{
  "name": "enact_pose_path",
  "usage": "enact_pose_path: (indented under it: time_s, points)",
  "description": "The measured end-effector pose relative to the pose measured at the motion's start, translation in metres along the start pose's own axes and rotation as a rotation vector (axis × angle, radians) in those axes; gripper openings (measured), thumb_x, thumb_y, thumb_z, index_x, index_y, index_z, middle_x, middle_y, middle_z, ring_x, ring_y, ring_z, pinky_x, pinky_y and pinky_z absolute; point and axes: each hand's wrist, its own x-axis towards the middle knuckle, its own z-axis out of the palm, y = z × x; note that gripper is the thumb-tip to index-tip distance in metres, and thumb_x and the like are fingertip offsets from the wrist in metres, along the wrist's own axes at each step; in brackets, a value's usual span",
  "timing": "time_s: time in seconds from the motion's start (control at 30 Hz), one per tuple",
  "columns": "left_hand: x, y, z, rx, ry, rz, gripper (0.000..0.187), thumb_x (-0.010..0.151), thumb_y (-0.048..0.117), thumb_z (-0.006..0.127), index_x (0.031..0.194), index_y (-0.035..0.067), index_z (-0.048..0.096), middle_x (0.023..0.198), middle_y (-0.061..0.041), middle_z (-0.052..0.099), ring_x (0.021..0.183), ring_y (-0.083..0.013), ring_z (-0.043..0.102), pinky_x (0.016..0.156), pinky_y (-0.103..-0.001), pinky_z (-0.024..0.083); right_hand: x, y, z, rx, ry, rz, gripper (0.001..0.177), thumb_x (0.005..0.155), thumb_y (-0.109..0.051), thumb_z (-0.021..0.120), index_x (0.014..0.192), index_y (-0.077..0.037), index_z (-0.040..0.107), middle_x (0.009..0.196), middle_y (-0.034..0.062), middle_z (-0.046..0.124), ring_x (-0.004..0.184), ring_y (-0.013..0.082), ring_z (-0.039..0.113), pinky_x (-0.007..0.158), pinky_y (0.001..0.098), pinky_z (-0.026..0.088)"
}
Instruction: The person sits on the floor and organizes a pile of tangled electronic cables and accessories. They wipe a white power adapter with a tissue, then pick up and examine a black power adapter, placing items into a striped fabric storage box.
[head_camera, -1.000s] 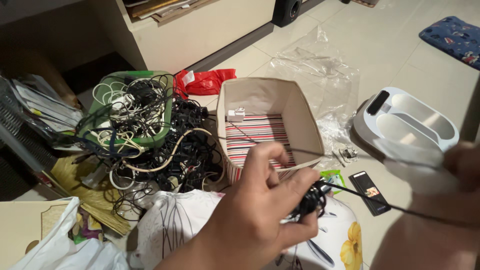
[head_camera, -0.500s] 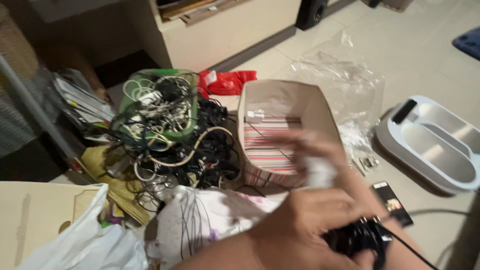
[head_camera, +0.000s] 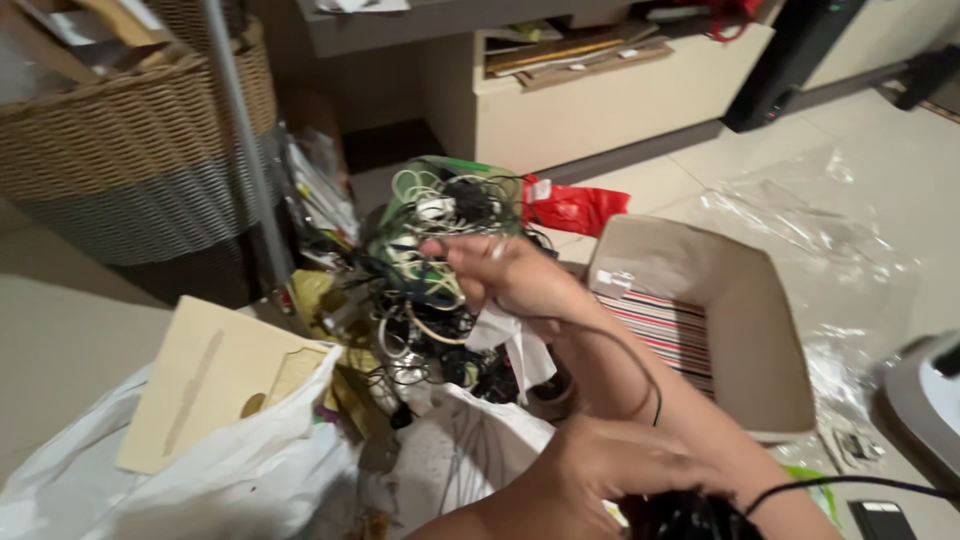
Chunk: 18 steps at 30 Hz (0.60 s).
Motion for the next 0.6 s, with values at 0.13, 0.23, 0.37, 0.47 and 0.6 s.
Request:
enact_pose_path:
  time_s: [0.13,0.23,0.37,0.47,0.6]
  points:
    - [-0.010,0.015,-0.023,-0.024,0.095,-0.062,0.030,0.101,0.021,0.075,0.124,0.003,0.069,0.113,-0.010,0.073,0.103,-0.0195,0.069,0.094,-0.028,0.055,0.011,-0.062,0.026,-0.087,0.022,-0.194,0.033,0.104,-0.016,0.057,0.132,-0.003,0.067,0.061,-0.0066,0.049,0.052,0.0048,0.043,0.046,0.0208,0.036]
    - [-0.016,0.023,-0.032,-0.005,0.228,-0.118,0.036,0.098,0.028,0.076,0.121,0.001,0.071,0.106,-0.010,0.074,0.095,-0.0148,0.071,0.088,-0.027,0.057,0.024,-0.093,0.028,-0.031,0.001,-0.315,0.033,0.106,-0.014,0.059,0.135,0.001,0.065,0.067,-0.0056,0.054,0.058,0.0053,0.049,0.052,0.0208,0.039]
    - [-0.017,0.018,-0.043,-0.019,0.379,-0.180,0.045,0.092,0.037,0.074,0.118,0.001,0.074,0.096,-0.007,0.073,0.085,-0.0106,0.071,0.078,-0.025,0.061,0.037,-0.122,0.034,-0.148,-0.056,-0.448,0.036,0.109,-0.018,0.059,0.139,0.002,0.063,0.074,-0.0054,0.058,0.064,0.0045,0.051,0.058,0.0207,0.041]
    - [-0.017,0.011,-0.052,-0.016,0.448,-0.158,0.050,0.093,0.042,0.074,0.120,0.000,0.072,0.105,-0.005,0.074,0.096,-0.0107,0.072,0.087,-0.027,0.063,0.041,-0.145,0.039,-0.174,-0.177,-0.581,0.027,0.112,-0.018,0.056,0.131,-0.002,0.065,0.073,-0.0022,0.058,0.063,0.0088,0.053,0.060,0.0244,0.042]
    - [-0.018,0.004,-0.060,-0.110,0.542,-0.128,0.053,0.093,0.038,0.078,0.124,-0.005,0.070,0.115,-0.007,0.073,0.105,-0.0119,0.070,0.097,-0.029,0.061,0.050,-0.159,0.045,-0.371,-0.127,-0.722,0.025,0.109,-0.011,0.058,0.085,-0.004,0.057,0.074,0.0003,0.057,0.067,0.0121,0.054,0.064,0.0272,0.045]
